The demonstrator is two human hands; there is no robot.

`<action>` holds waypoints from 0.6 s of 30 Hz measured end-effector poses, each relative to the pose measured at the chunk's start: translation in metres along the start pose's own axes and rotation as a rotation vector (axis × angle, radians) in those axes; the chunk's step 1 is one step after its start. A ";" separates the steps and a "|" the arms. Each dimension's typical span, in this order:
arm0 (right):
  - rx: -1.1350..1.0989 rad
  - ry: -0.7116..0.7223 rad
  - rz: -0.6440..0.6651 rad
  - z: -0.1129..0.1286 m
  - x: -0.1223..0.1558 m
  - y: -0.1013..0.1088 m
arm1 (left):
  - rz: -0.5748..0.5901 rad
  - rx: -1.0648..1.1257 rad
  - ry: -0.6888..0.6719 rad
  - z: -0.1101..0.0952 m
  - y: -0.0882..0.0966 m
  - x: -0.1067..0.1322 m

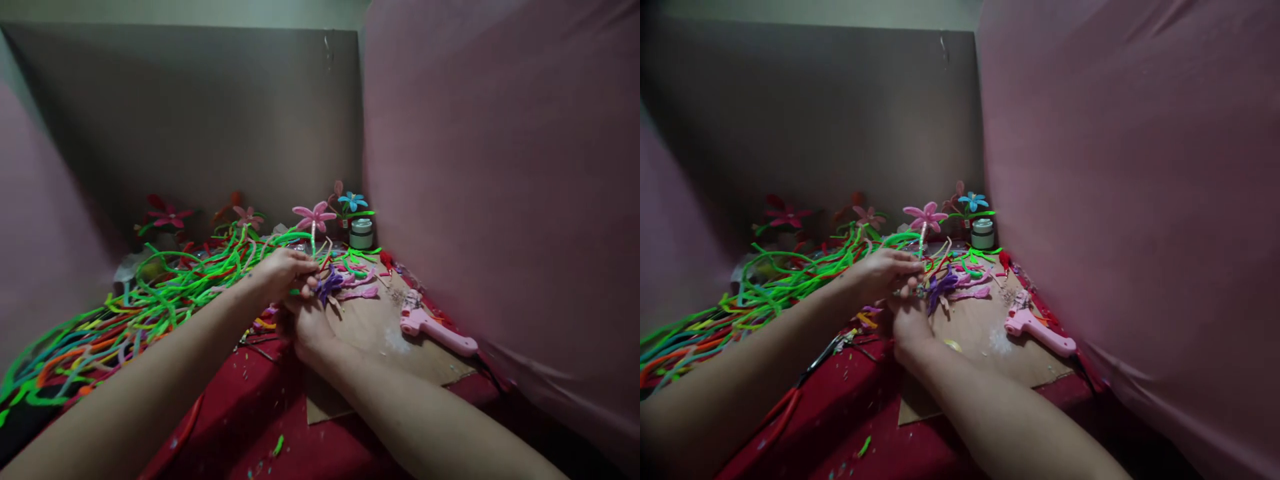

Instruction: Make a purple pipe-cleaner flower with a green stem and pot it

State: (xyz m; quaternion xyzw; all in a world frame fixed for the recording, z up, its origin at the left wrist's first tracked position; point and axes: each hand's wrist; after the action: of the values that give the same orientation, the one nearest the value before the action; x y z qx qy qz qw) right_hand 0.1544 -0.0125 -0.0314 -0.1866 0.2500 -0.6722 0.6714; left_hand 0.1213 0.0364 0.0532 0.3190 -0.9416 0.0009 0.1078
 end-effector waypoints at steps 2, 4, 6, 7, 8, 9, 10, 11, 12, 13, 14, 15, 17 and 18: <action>-0.001 -0.030 0.046 -0.006 0.003 -0.004 | -0.005 0.002 0.014 -0.005 -0.010 -0.032; 0.006 -0.055 0.086 -0.011 0.004 -0.007 | -0.017 -0.012 0.060 -0.008 -0.019 -0.061; 0.005 -0.082 0.100 -0.015 0.002 -0.009 | -0.034 -0.027 0.097 -0.007 -0.025 -0.087; 0.000 -0.097 0.095 -0.017 0.001 -0.009 | -0.038 -0.035 0.106 -0.006 -0.027 -0.098; -0.009 -0.110 0.084 -0.018 -0.002 -0.008 | -0.041 -0.043 0.106 -0.005 -0.029 -0.107; -0.019 -0.122 0.066 -0.018 -0.004 -0.007 | -0.042 -0.053 0.099 -0.004 -0.030 -0.116; -0.030 -0.136 0.046 -0.018 -0.007 -0.006 | -0.040 -0.064 0.087 -0.003 -0.031 -0.122; -0.040 -0.150 0.025 -0.018 -0.010 -0.005 | -0.034 -0.077 0.071 -0.002 -0.033 -0.127; -0.047 -0.164 0.006 -0.017 -0.012 -0.004 | -0.026 -0.093 0.055 -0.001 -0.034 -0.130; -0.047 -0.175 -0.008 -0.016 -0.014 -0.003 | -0.014 -0.110 0.038 0.000 -0.035 -0.131; -0.041 -0.183 -0.013 -0.015 -0.014 -0.003 | -0.001 -0.129 0.019 0.000 -0.036 -0.130; -0.026 -0.186 -0.010 -0.015 -0.014 -0.003 | 0.010 -0.150 -0.001 -0.001 -0.036 -0.127; 0.024 -0.187 0.025 -0.014 -0.010 -0.004 | 0.022 -0.192 -0.047 -0.006 -0.034 -0.113; 0.047 -0.195 0.056 -0.013 -0.007 -0.005 | 0.026 -0.212 -0.072 -0.009 -0.033 -0.103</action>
State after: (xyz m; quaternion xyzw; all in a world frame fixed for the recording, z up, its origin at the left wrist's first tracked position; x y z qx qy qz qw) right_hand 0.1431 -0.0048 -0.0381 -0.2283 0.1727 -0.6377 0.7152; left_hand 0.2225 0.0724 0.0389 0.2934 -0.9437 -0.1090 0.1069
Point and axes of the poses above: each hand's wrist, its own x-axis away from the middle knuckle, its own y-axis out of the back of the hand, z = x × y, and after that the axes turned 11 degrees about z, right-handed
